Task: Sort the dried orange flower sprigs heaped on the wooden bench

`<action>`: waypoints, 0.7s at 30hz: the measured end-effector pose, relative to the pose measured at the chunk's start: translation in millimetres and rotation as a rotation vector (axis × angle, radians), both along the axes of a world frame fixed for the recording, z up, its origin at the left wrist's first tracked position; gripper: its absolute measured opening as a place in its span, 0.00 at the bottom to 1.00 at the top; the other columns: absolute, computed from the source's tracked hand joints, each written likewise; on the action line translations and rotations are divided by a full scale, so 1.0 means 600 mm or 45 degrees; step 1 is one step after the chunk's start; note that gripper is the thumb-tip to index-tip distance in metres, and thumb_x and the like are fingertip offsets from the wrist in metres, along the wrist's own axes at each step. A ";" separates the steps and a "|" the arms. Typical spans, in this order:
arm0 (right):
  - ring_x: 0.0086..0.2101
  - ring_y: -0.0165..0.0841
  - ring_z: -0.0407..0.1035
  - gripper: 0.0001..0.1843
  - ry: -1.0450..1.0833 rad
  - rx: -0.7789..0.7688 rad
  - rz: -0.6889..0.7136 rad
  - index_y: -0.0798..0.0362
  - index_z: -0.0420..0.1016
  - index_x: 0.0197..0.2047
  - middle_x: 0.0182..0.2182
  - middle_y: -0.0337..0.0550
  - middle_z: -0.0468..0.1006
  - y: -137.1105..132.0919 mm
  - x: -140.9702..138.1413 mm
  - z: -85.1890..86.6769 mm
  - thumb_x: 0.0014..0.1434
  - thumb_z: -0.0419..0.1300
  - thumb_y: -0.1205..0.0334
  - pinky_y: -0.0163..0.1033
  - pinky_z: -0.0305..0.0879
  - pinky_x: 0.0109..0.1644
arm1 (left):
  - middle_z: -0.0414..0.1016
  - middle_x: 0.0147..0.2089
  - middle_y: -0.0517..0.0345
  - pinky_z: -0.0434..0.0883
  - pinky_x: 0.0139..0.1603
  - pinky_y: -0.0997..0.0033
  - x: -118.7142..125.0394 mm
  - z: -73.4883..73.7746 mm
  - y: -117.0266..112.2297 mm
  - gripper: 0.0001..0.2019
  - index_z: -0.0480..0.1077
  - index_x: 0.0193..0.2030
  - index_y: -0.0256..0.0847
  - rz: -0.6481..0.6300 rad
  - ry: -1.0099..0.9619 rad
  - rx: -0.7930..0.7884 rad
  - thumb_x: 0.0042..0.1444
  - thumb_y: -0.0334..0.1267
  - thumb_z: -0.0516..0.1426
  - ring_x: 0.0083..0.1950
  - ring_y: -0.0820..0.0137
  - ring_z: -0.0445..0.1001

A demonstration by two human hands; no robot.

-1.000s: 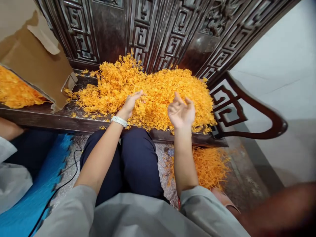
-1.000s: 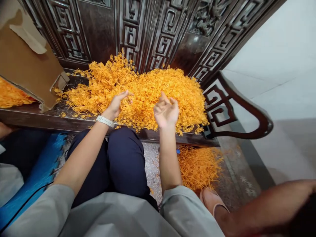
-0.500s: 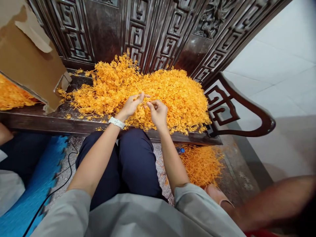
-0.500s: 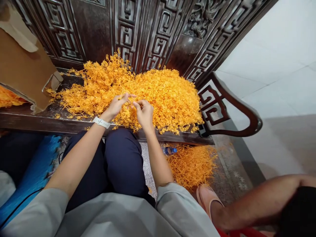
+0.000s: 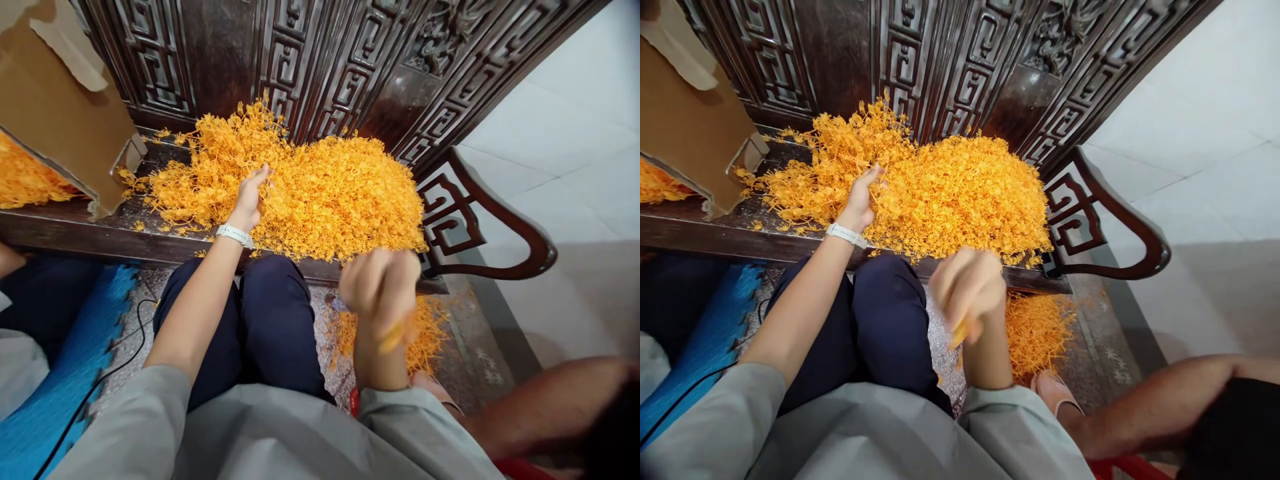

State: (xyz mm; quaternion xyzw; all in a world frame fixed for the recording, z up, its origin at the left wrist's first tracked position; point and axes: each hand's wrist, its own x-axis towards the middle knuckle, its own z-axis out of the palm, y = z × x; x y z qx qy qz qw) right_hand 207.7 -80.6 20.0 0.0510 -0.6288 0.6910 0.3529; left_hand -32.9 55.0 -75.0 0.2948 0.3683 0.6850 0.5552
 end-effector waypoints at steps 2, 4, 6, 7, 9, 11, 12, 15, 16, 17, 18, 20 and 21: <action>0.25 0.28 0.69 0.08 0.230 -0.573 -0.478 0.46 0.82 0.40 0.28 0.39 0.79 0.043 0.004 -0.027 0.63 0.70 0.51 0.33 0.68 0.27 | 0.75 0.36 0.53 0.70 0.37 0.67 0.001 0.017 -0.015 0.26 0.78 0.42 0.40 -0.152 -0.121 -0.002 0.56 0.63 0.69 0.34 0.68 0.73; 0.30 0.27 0.70 0.10 0.279 -0.944 -0.893 0.48 0.81 0.45 0.35 0.40 0.80 0.070 -0.013 -0.060 0.66 0.66 0.52 0.32 0.70 0.31 | 0.76 0.35 0.53 0.70 0.35 0.68 0.006 0.033 -0.033 0.25 0.79 0.44 0.39 -0.242 -0.198 -0.007 0.59 0.62 0.67 0.32 0.69 0.73; 0.32 0.27 0.69 0.12 0.080 -0.876 -1.116 0.49 0.80 0.49 0.38 0.41 0.78 0.073 -0.042 -0.087 0.65 0.67 0.53 0.33 0.69 0.35 | 0.75 0.33 0.54 0.69 0.32 0.69 0.014 0.046 -0.051 0.23 0.79 0.45 0.39 -0.308 -0.202 -0.005 0.60 0.61 0.66 0.30 0.70 0.74; 0.33 0.28 0.68 0.13 -0.062 -0.708 -1.228 0.49 0.80 0.50 0.39 0.41 0.77 0.069 -0.058 -0.097 0.65 0.68 0.53 0.34 0.69 0.36 | 0.76 0.33 0.53 0.69 0.31 0.69 0.018 0.051 -0.059 0.23 0.80 0.45 0.40 -0.347 -0.178 0.003 0.61 0.60 0.66 0.30 0.69 0.74; 0.38 0.31 0.69 0.16 -0.396 -0.202 -1.478 0.47 0.79 0.53 0.43 0.43 0.76 0.059 -0.083 -0.111 0.65 0.70 0.51 0.38 0.69 0.43 | 0.78 0.34 0.50 0.70 0.30 0.68 0.025 0.059 -0.072 0.23 0.80 0.46 0.40 -0.436 -0.101 0.032 0.60 0.59 0.66 0.32 0.66 0.77; 0.43 0.35 0.70 0.19 -0.684 0.265 -1.608 0.47 0.77 0.55 0.48 0.46 0.77 0.058 -0.098 -0.120 0.66 0.68 0.47 0.43 0.69 0.52 | 0.80 0.37 0.47 0.71 0.30 0.67 0.031 0.063 -0.080 0.24 0.81 0.46 0.39 -0.501 -0.044 0.064 0.58 0.61 0.66 0.35 0.61 0.79; 0.44 0.37 0.70 0.18 -0.781 0.400 -1.617 0.48 0.77 0.54 0.49 0.48 0.77 0.061 -0.100 -0.125 0.67 0.66 0.47 0.44 0.68 0.54 | 0.80 0.37 0.45 0.72 0.30 0.66 0.033 0.065 -0.082 0.26 0.81 0.47 0.39 -0.524 -0.039 0.072 0.57 0.62 0.66 0.36 0.59 0.79; 0.40 0.36 0.69 0.13 -0.926 0.478 -1.584 0.51 0.76 0.45 0.42 0.47 0.78 0.080 -0.097 -0.144 0.72 0.60 0.50 0.43 0.66 0.50 | 0.78 0.38 0.46 0.70 0.30 0.65 0.031 0.062 -0.079 0.28 0.80 0.49 0.40 -0.597 -0.095 0.057 0.56 0.64 0.66 0.37 0.60 0.78; 0.38 0.36 0.69 0.13 -0.933 0.461 -1.574 0.51 0.75 0.42 0.38 0.45 0.77 0.083 -0.094 -0.149 0.72 0.59 0.51 0.42 0.65 0.47 | 0.76 0.37 0.48 0.69 0.30 0.65 0.030 0.059 -0.075 0.29 0.79 0.50 0.41 -0.597 -0.122 0.044 0.57 0.65 0.65 0.36 0.61 0.77; 0.37 0.36 0.68 0.13 -0.925 0.459 -1.560 0.51 0.74 0.40 0.36 0.44 0.75 0.082 -0.091 -0.152 0.73 0.58 0.52 0.41 0.64 0.45 | 0.74 0.35 0.50 0.68 0.30 0.65 0.029 0.053 -0.070 0.28 0.78 0.50 0.42 -0.571 -0.147 0.022 0.58 0.65 0.64 0.34 0.62 0.76; 0.36 0.36 0.68 0.14 -0.908 0.487 -1.531 0.51 0.73 0.38 0.34 0.43 0.75 0.076 -0.089 -0.150 0.74 0.57 0.53 0.41 0.63 0.44 | 0.70 0.32 0.54 0.66 0.30 0.65 0.029 0.046 -0.065 0.28 0.78 0.48 0.43 -0.512 -0.171 -0.006 0.58 0.67 0.64 0.31 0.64 0.73; 0.37 0.37 0.68 0.13 -0.874 0.642 -1.434 0.50 0.72 0.38 0.34 0.44 0.74 0.050 -0.088 -0.135 0.75 0.55 0.56 0.42 0.63 0.44 | 0.59 0.24 0.62 0.62 0.29 0.65 0.033 0.030 -0.051 0.28 0.74 0.39 0.44 -0.360 -0.215 -0.063 0.57 0.70 0.62 0.24 0.69 0.64; 0.37 0.38 0.68 0.12 -0.862 0.750 -1.379 0.50 0.72 0.37 0.34 0.45 0.74 0.030 -0.089 -0.120 0.74 0.55 0.59 0.43 0.63 0.44 | 0.54 0.21 0.64 0.60 0.28 0.65 0.036 0.021 -0.044 0.29 0.70 0.34 0.44 -0.306 -0.229 -0.088 0.57 0.72 0.62 0.22 0.71 0.58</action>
